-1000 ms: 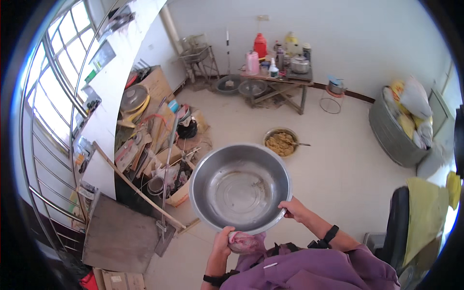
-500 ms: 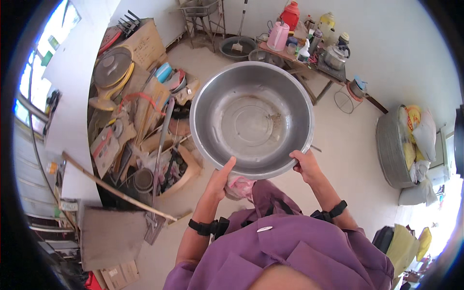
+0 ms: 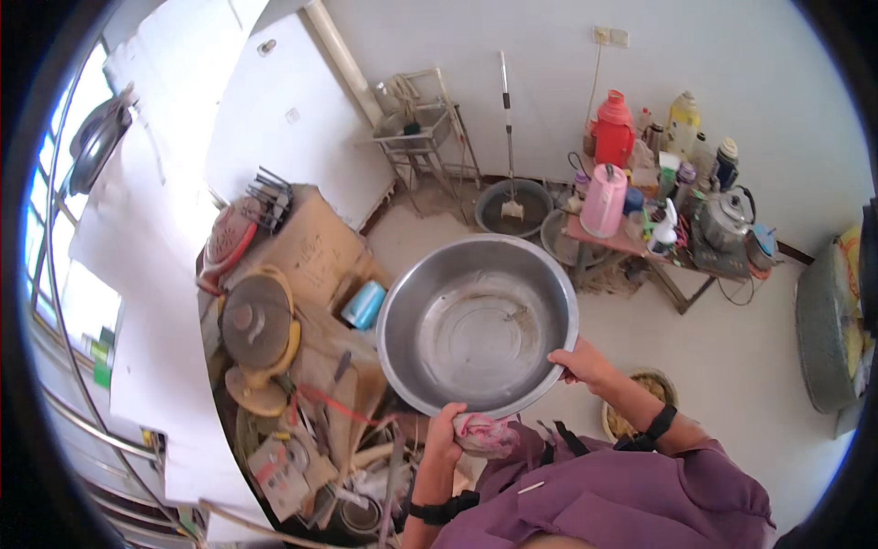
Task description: Wash plastic spoons, ladles, and containers in a large metal basin filled with water under a running tap.
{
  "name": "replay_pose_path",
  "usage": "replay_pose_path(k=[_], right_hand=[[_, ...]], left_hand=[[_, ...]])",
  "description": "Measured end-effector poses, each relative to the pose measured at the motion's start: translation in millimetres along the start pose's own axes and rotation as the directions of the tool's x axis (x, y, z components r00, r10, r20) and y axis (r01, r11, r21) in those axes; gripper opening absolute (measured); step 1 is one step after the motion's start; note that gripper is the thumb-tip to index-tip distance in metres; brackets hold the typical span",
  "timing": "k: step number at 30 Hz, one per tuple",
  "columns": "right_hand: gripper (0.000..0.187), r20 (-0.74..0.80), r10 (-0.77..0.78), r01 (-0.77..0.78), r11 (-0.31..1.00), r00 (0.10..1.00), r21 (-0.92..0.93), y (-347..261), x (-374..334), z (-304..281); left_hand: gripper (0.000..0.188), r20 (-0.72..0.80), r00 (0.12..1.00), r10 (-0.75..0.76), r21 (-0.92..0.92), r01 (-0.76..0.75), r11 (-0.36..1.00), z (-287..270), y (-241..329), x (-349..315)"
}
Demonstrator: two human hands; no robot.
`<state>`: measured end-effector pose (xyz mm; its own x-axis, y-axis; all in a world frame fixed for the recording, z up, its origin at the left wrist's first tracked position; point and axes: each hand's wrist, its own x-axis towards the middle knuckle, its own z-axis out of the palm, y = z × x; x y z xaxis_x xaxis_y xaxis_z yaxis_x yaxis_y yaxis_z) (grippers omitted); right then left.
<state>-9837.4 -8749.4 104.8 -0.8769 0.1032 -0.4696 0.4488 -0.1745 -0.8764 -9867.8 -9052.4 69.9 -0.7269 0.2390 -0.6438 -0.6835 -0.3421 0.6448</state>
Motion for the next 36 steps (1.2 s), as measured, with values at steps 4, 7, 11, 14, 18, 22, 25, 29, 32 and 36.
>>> replay_pose_path(k=[4,7,11,14,18,22,25,29,32,36], right_hand=[[0.051,0.050,-0.072,0.072,0.997,0.996,-0.005,-69,132,15],[0.064,0.078,-0.050,0.045,0.997,0.996,0.061,-119,240,20],[0.052,-0.016,0.032,-0.027,0.970,0.999,0.241,-179,386,15],[0.041,-0.177,-0.154,0.192,0.957,0.972,0.217,-214,469,4],[0.029,-0.319,-0.179,0.246,0.951,0.931,0.186,-245,569,-10],[0.015,-0.462,-0.022,0.168,0.946,0.886,0.276,-261,682,-29],[0.024,-0.555,-0.014,0.180,0.952,0.832,0.246,-306,773,-44],[0.031,-0.580,-0.092,0.157,0.986,0.809,0.062,-417,914,-53],[0.033,-0.483,-0.441,0.331,0.895,0.757,-0.299,-502,1023,-38],[0.024,-0.300,-0.634,0.465,0.747,0.713,-0.475,-624,1135,12]], left_hand=[[0.014,0.017,1.000,-0.002,-0.091,0.004,0.996,14,93,111],[0.012,0.024,1.000,-0.013,-0.130,0.016,0.991,33,168,201],[0.008,-0.029,0.999,0.039,-0.107,-0.042,0.993,66,284,321],[0.008,-0.016,0.999,0.037,-0.036,-0.037,0.999,73,368,406],[0.010,-0.055,0.998,0.043,0.023,-0.042,0.999,95,481,509],[0.006,-0.030,1.000,0.005,0.012,-0.005,1.000,140,577,616],[0.006,-0.020,0.999,0.048,-0.016,-0.048,0.999,167,643,704],[0.011,0.021,1.000,-0.004,-0.031,0.004,1.000,198,740,813],[0.011,-0.003,1.000,0.014,-0.078,-0.014,0.997,199,800,887],[0.008,-0.091,0.993,0.080,-0.030,-0.083,0.996,215,866,955]])
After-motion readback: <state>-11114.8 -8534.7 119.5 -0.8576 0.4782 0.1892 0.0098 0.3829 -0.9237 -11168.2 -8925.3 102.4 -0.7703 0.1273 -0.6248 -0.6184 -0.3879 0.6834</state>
